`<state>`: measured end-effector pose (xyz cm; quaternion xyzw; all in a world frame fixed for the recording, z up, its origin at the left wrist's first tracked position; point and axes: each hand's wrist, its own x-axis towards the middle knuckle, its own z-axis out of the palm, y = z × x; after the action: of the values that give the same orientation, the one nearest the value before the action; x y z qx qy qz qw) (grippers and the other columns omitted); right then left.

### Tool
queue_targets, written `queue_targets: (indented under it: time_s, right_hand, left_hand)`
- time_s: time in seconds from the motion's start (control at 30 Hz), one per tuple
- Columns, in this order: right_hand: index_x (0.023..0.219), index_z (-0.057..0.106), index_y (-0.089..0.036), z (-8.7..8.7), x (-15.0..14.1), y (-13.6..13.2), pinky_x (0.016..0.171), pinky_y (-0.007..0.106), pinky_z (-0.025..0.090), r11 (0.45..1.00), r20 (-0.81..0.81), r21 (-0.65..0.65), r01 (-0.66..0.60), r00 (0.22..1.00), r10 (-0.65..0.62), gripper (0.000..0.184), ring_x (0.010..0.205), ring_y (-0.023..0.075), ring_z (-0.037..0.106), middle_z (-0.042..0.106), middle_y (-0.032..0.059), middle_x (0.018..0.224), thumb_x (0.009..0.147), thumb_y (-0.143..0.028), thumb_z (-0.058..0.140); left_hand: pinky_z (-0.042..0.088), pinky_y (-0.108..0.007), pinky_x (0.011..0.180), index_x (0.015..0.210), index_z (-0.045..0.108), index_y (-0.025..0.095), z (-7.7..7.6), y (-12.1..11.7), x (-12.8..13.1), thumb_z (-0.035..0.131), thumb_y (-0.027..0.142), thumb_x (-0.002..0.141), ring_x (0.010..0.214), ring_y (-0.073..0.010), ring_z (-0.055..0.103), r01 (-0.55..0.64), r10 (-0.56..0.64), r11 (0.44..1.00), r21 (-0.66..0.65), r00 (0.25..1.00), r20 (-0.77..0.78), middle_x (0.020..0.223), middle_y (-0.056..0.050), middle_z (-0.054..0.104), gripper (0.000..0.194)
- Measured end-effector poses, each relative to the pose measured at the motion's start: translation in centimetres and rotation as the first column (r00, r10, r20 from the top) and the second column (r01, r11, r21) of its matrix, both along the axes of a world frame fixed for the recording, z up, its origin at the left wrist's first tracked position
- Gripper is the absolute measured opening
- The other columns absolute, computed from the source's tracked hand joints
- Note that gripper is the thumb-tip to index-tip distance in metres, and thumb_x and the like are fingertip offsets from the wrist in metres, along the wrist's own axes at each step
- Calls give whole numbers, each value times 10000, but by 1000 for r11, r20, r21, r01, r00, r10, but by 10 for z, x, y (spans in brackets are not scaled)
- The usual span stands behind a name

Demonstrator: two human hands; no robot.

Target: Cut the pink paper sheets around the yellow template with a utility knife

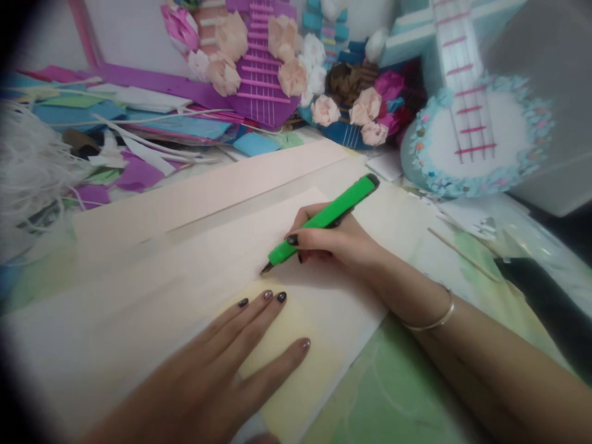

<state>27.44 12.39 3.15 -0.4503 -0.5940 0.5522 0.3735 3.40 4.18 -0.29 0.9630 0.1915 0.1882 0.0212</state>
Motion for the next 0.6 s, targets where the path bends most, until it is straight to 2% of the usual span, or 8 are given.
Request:
queue_targets:
  time_s: [0.1, 0.23, 0.43, 0.6]
  right_hand:
    - [740, 700, -139, -1, 0, 0, 379, 183, 280, 1000, 2, -3, -4, 1000, 4, 161, 419, 75, 456, 660, 24, 556, 738, -299, 718]
    - [745, 702, -140, 1, 0, 0, 374, 180, 280, 1000, 13, 6, -3, 1000, 3, 164, 422, 74, 458, 664, 24, 562, 735, -304, 720]
    - [724, 698, -134, 8, -3, -4, 374, 164, 301, 1000, 115, 17, 13, 993, -15, 184, 435, 78, 486, 661, 25, 546, 714, -311, 745]
    - [726, 694, -129, 3, -1, -1, 367, 159, 293, 1000, 33, 2, 20, 999, -20, 195, 418, 69, 466, 655, 25, 544, 712, -316, 749]
  left_hand:
    - [429, -451, 1037, 1442, 438, 198, 1, 0, -1, 410, 485, 992, 1351, -342, 438, 9, -9, 1000, -8, 1000, -28, 1425, -200, 502, 534]
    - [441, -455, 1023, 1429, 455, 197, 2, 0, -1, 378, 481, 1003, 1337, -343, 458, 7, -7, 1000, -1, 1000, -15, 1414, -201, 513, 518]
    - [455, -463, 1004, 1420, 469, 188, 1, 0, -1, 356, 478, 1010, 1316, -355, 481, 12, -11, 1000, 9, 1000, -14, 1393, -223, 526, 515]
    - [458, -459, 1007, 1422, 468, 190, 3, 1, -1, 366, 485, 1006, 1321, -349, 477, 10, -9, 1000, 21, 1000, -22, 1396, -220, 526, 520]
